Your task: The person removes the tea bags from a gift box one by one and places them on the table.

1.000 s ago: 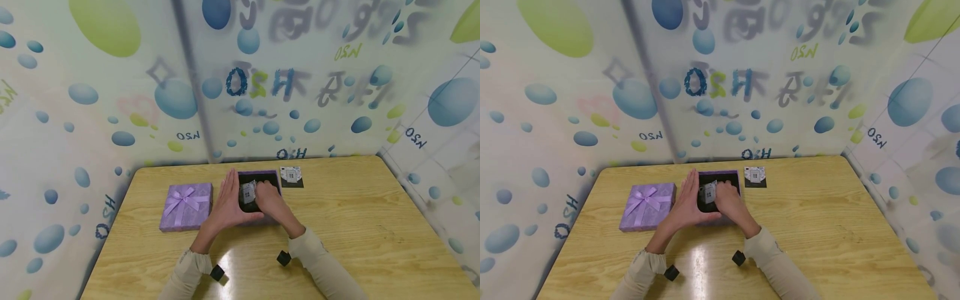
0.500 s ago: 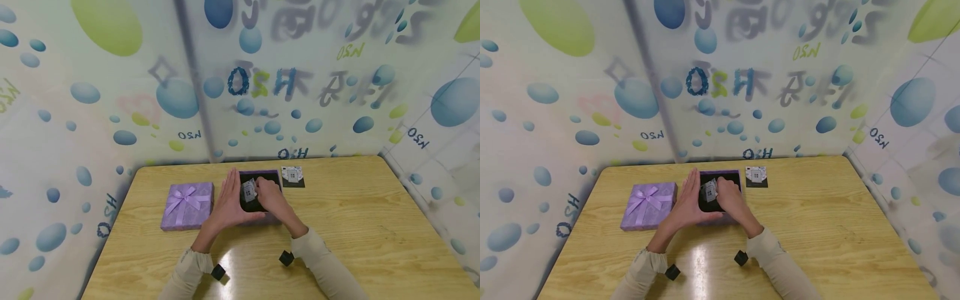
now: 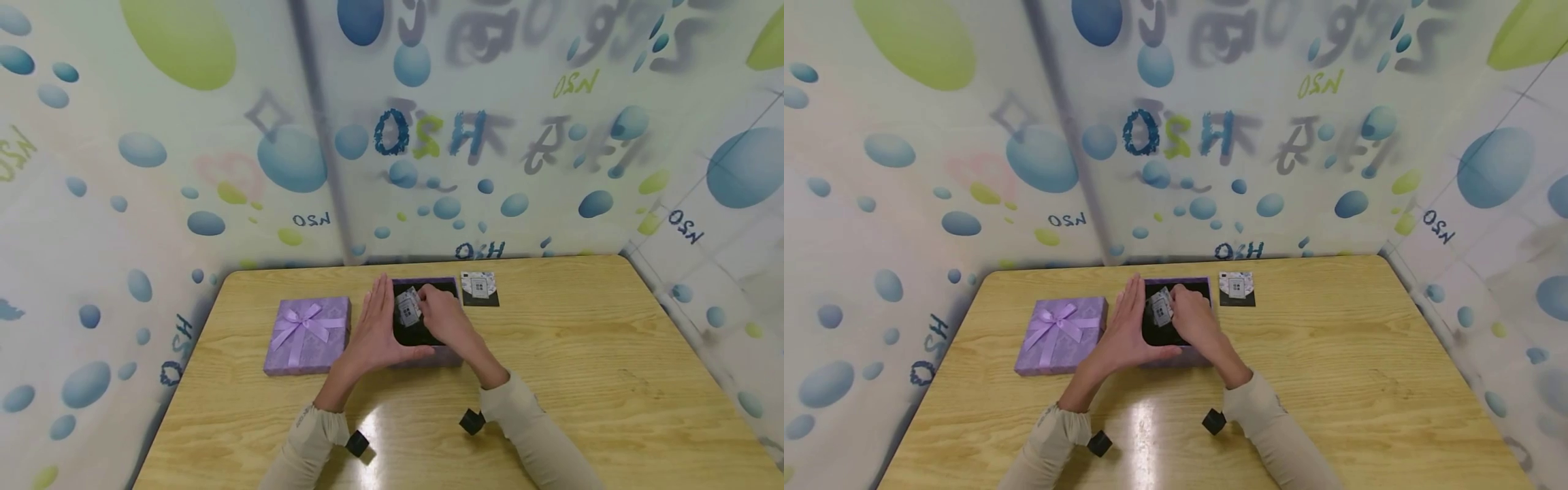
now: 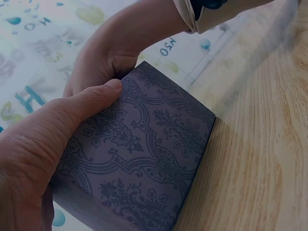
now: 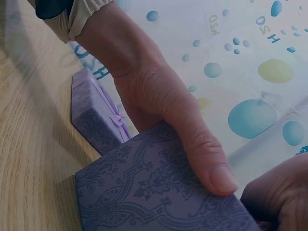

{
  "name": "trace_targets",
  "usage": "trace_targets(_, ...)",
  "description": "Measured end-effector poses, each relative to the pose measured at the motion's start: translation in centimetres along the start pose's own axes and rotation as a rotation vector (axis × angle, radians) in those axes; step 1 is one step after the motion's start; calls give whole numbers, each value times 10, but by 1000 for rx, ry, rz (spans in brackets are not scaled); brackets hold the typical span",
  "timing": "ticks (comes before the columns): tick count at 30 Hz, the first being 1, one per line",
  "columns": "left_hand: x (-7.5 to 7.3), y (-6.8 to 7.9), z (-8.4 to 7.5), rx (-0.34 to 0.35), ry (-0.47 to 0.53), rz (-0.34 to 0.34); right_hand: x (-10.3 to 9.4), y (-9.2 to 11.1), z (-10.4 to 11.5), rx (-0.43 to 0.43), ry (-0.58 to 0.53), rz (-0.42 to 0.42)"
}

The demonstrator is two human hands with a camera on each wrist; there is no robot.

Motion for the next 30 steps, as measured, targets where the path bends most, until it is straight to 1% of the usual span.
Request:
trace_targets(12, 0, 0, -1, 3, -4, -4, -16, 5, -1, -48, -24, -38)
trace_targets(24, 0, 0, 1, -21, 7, 10, -26, 4, -6, -21, -98, 17)
trace_targets(30, 0, 0, 0, -12, 12, 7, -29, 4, -9, -25, -130, 28)
Point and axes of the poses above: each hand's wrist, its own y-axis away from the middle knuckle, its own x-axis out of the palm, z = x × y, the point moved 7 cm from there along -y, towards the middle knuckle, and after that the axes turned 11 degrees about y, right-handed, at the moved point
